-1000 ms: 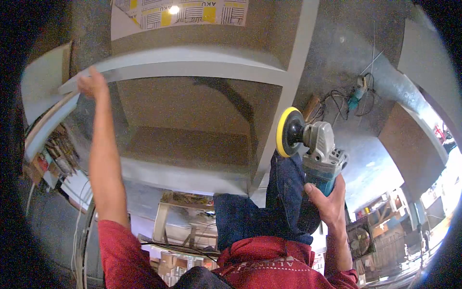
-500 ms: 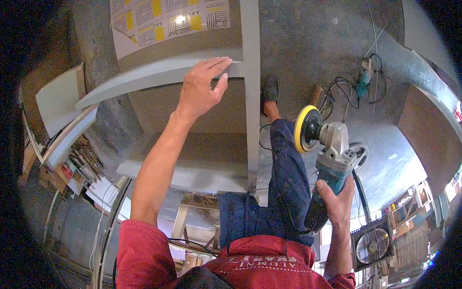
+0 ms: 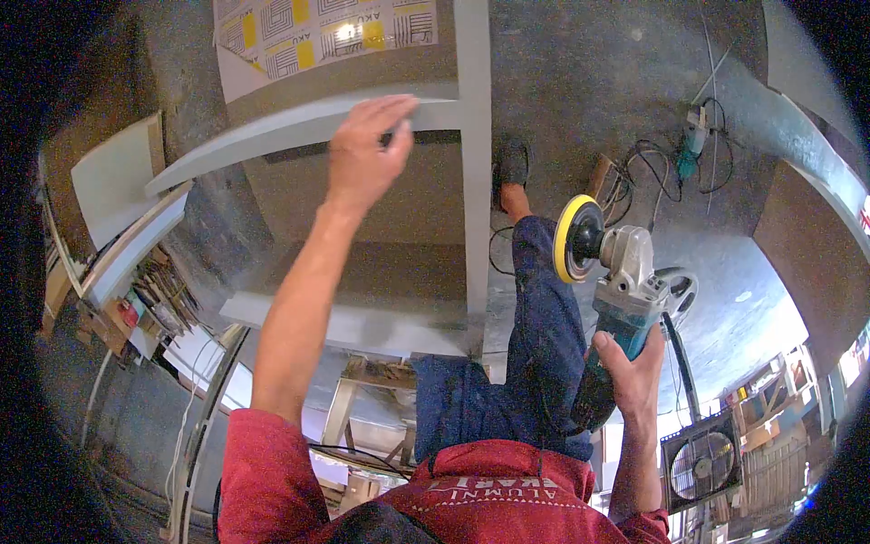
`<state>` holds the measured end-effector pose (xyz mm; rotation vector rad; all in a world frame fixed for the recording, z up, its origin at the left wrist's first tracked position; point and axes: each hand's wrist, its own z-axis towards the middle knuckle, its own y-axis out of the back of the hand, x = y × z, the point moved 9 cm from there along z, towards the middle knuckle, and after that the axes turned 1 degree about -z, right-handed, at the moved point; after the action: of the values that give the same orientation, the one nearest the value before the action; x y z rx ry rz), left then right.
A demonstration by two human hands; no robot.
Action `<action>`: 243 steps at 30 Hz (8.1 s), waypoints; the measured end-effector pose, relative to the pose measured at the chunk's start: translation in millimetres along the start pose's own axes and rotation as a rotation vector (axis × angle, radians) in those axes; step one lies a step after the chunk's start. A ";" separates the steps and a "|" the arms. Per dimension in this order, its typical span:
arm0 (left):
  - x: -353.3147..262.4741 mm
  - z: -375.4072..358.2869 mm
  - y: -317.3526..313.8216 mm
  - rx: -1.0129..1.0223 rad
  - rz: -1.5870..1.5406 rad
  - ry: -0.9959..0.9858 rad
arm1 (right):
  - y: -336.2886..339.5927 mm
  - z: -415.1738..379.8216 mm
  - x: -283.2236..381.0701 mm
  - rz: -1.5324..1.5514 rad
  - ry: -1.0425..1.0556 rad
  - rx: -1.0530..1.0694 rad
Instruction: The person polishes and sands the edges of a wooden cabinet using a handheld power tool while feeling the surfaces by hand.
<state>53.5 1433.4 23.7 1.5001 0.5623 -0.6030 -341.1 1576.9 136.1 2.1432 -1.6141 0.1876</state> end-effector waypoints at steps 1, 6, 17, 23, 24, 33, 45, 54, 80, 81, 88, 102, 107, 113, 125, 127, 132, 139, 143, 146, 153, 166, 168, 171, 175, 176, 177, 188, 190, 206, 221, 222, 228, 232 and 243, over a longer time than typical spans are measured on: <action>-18.0 1.0 -10.8 0.005 -0.014 -0.096 | -1.8 -1.6 3.0 -0.009 0.007 0.006; -17.0 -43.9 -34.6 -0.361 -0.559 0.444 | -4.9 -2.2 8.2 0.007 0.062 0.002; 48.7 -48.7 -19.7 -0.705 -1.924 1.097 | -3.9 -1.3 4.2 -0.136 0.091 -0.006; 48.8 -92.3 82.9 -0.746 -1.412 0.683 | -5.5 -6.8 23.8 -0.160 0.124 0.074; 46.9 -106.8 105.7 -0.737 -1.353 0.672 | -7.4 -11.0 31.1 -0.168 0.144 0.088; -27.3 -222.9 396.3 -1.140 -0.989 0.394 | -28.6 -87.4 71.9 -0.023 0.367 0.301; -416.8 -433.7 657.2 -0.867 0.090 -0.003 | -20.0 -180.7 4.3 0.094 0.622 0.451; -578.3 -632.1 550.7 -0.326 0.736 0.343 | -12.2 -273.7 -41.3 0.233 0.620 0.424; -355.4 -589.4 514.4 -0.327 0.089 0.435 | 147.2 -356.0 48.1 -0.368 1.303 -0.617; -348.2 -567.2 512.4 -0.303 0.037 0.424 | 149.4 -344.9 38.2 -0.256 1.222 -0.546; -248.6 -389.5 475.0 -0.190 -0.262 0.435 | 124.2 -253.1 34.9 0.052 0.852 -0.311; 194.1 -158.4 309.0 -0.602 -0.474 0.978 | -43.7 -105.8 174.3 -0.285 0.544 -0.045; 389.2 -122.1 219.5 -0.849 -0.473 1.253 | -86.4 -73.3 170.6 -0.349 0.388 -0.044; 346.9 -99.7 218.3 -1.075 0.113 1.766 | -122.5 -27.2 182.1 -0.501 0.280 -0.101; 282.7 -76.1 214.0 -1.010 0.124 1.842 | -147.9 34.9 213.9 -0.696 0.097 -0.068; 294.8 -83.7 217.1 -0.992 0.136 1.848 | -152.0 46.0 219.3 -0.682 0.091 -0.063; 291.5 -86.0 215.9 -0.993 0.091 1.851 | -149.0 52.4 219.6 -0.723 0.063 -0.045; 295.0 -84.8 218.2 -0.970 0.121 1.815 | -151.7 60.2 219.0 -0.740 0.034 -0.023; 294.7 -82.4 215.6 -0.964 0.106 1.822 | -155.1 63.5 214.4 -0.796 0.014 -0.027; 260.4 -83.9 218.7 -0.960 0.116 1.847 | -149.0 46.0 208.5 -0.818 0.014 -0.020; 275.6 -66.2 209.2 -1.023 0.020 1.763 | -197.2 57.3 221.3 -0.854 -0.059 0.103; 285.8 -76.0 212.1 -1.014 0.084 1.778 | -162.2 56.3 223.6 -0.811 0.048 0.015; 289.5 -78.9 216.9 -1.019 0.098 1.772 | -154.4 57.0 213.2 -0.840 -0.060 0.009; 292.9 -79.6 219.1 -1.013 0.119 1.761 | -161.8 63.5 216.2 -0.854 -0.007 0.015; 293.2 -80.7 217.0 -0.962 0.105 1.816 | -177.7 64.8 221.2 -0.866 0.078 0.045; 294.9 -81.6 216.5 -0.971 0.107 1.816 | -183.1 65.5 222.3 -0.866 0.085 0.056; 296.8 -83.6 216.6 -0.985 0.114 1.816 | -189.9 67.3 223.8 -0.868 0.097 0.074; 290.3 -85.9 216.3 -0.959 0.166 1.841 | -277.4 67.9 247.9 -0.924 0.160 0.239; 295.8 -88.2 221.1 -0.952 0.200 1.846 | -301.8 65.5 252.8 -0.909 0.185 0.279; 292.7 -86.8 217.2 -0.976 0.141 1.832 | -261.6 54.9 243.4 -0.892 0.141 0.196; 319.2 -87.9 220.5 -1.094 -0.009 1.661 | -118.1 22.4 180.3 -0.515 0.097 0.091; 329.1 -90.7 222.4 -1.109 -0.031 1.629 | -113.7 17.5 171.2 -0.493 0.105 0.083; 361.9 -92.4 226.2 -1.128 -0.259 1.470 | -82.1 -17.3 105.8 -0.366 0.108 -0.029; 316.6 -41.2 229.9 -0.431 0.797 0.849 | -50.9 -44.1 69.9 -0.359 0.071 -0.092; -69.9 23.3 -60.5 0.146 0.037 -0.066 | 9.9 -58.6 44.1 -0.256 0.143 -0.224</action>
<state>-39.6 1412.6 26.6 1.6179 0.4469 -0.6737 -327.7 1561.1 207.2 2.0863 -1.2079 0.0734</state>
